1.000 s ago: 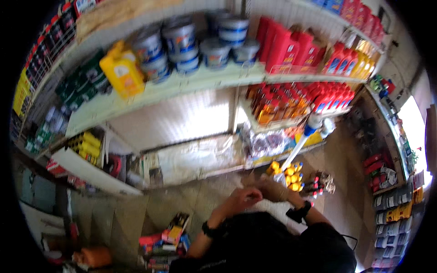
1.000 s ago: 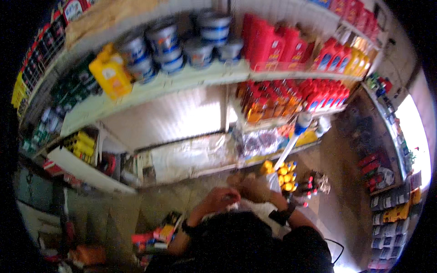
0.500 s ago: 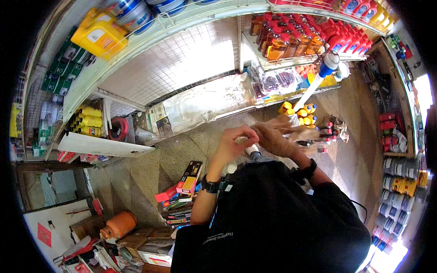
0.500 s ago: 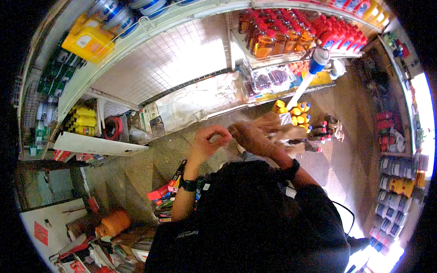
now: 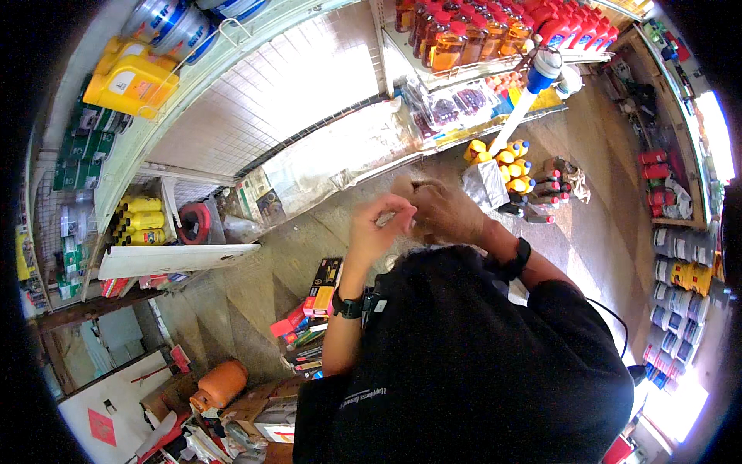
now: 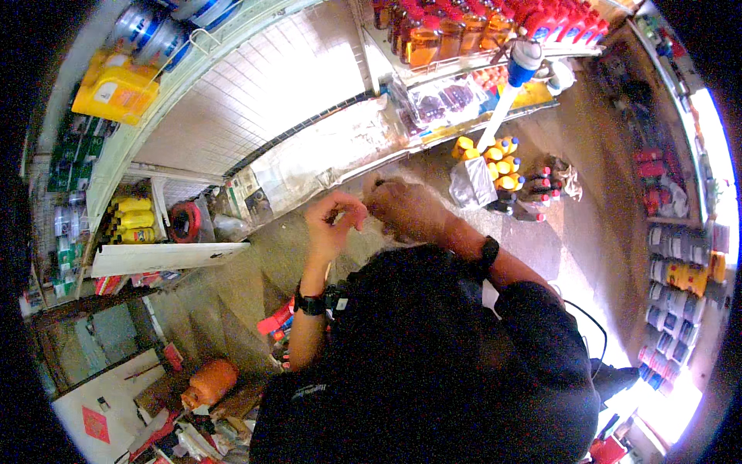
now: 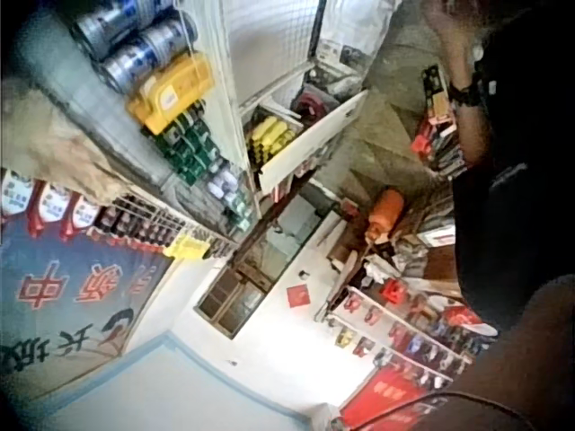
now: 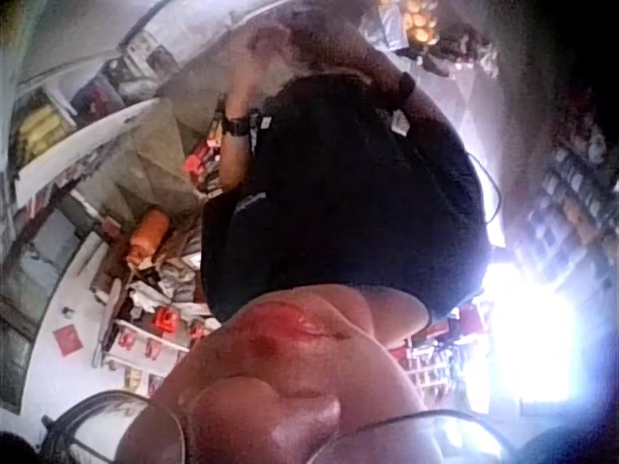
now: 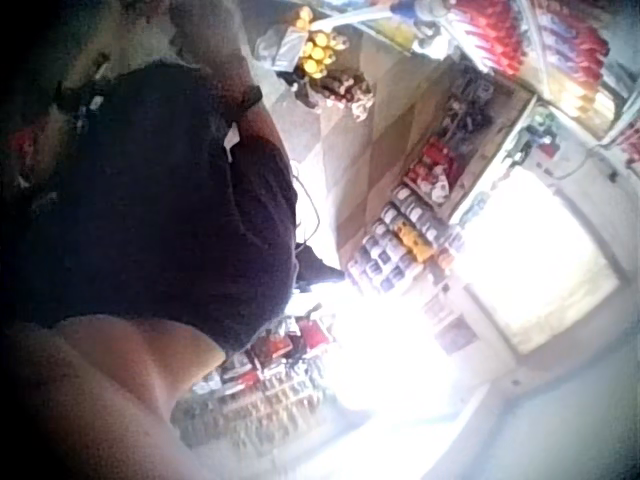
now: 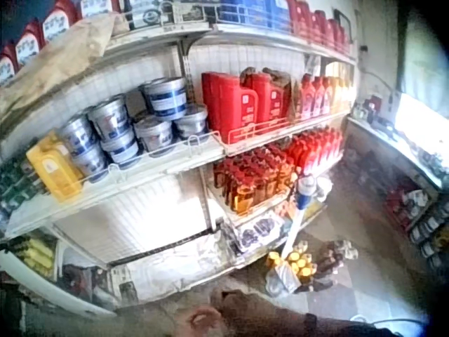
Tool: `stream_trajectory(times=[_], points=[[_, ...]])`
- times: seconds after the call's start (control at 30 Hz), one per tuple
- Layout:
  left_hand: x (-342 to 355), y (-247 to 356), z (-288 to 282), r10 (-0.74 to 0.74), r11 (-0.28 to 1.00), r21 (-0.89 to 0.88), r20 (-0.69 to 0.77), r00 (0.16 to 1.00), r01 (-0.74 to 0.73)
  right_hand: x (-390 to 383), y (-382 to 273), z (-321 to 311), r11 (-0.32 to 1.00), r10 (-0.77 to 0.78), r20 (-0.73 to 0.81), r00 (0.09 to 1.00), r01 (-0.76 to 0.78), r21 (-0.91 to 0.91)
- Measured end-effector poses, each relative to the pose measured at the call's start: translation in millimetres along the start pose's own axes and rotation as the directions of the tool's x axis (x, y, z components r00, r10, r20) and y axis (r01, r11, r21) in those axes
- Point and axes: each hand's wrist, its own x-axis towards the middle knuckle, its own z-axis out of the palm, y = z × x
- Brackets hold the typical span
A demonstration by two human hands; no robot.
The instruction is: The person places a metal rack into a brown paper bag by hand.
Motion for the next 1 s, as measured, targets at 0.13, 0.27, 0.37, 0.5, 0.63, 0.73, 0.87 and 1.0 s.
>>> stream_trajectory(times=[0.13,0.27,0.37,0.5,0.63,0.73,0.87,1.0], points=[[0,9,-1,-0.076,0.997,0.023,0.015,0.997,0.075,10,2,0,0.980,0.013,-0.132,0.991,-0.039,-0.195],[8,18,0,-0.081,0.994,0.081,0.045,0.996,0.078,6,14,-3,0.954,-0.056,-0.146,0.988,0.010,-0.300],[5,15,-2,-0.066,0.990,0.130,0.095,0.993,0.054,5,14,-3,0.944,-0.028,-0.081,0.996,-0.001,-0.331],[-6,1,-43,0.033,0.974,0.226,-0.271,0.962,0.030,-23,99,30,0.837,0.479,-0.005,0.878,-0.454,0.304],[-28,-14,-132,0.122,0.980,0.194,-0.745,0.656,0.039,-58,101,-47,0.722,0.332,-0.566,0.755,-0.589,-0.362],[-48,-24,-175,0.113,0.993,0.112,-0.891,0.439,-0.028,-52,78,-55,0.623,0.508,-0.369,0.778,-0.628,-0.465],[-75,-32,-203,0.062,0.998,0.056,-0.947,0.315,-0.027,-66,107,-17,0.650,0.728,-0.339,0.596,-0.441,0.620],[-105,-40,-210,0.086,0.971,0.172,-0.898,0.431,0.164,-82,112,-4,0.860,0.492,-0.555,0.670,-0.278,0.427]])
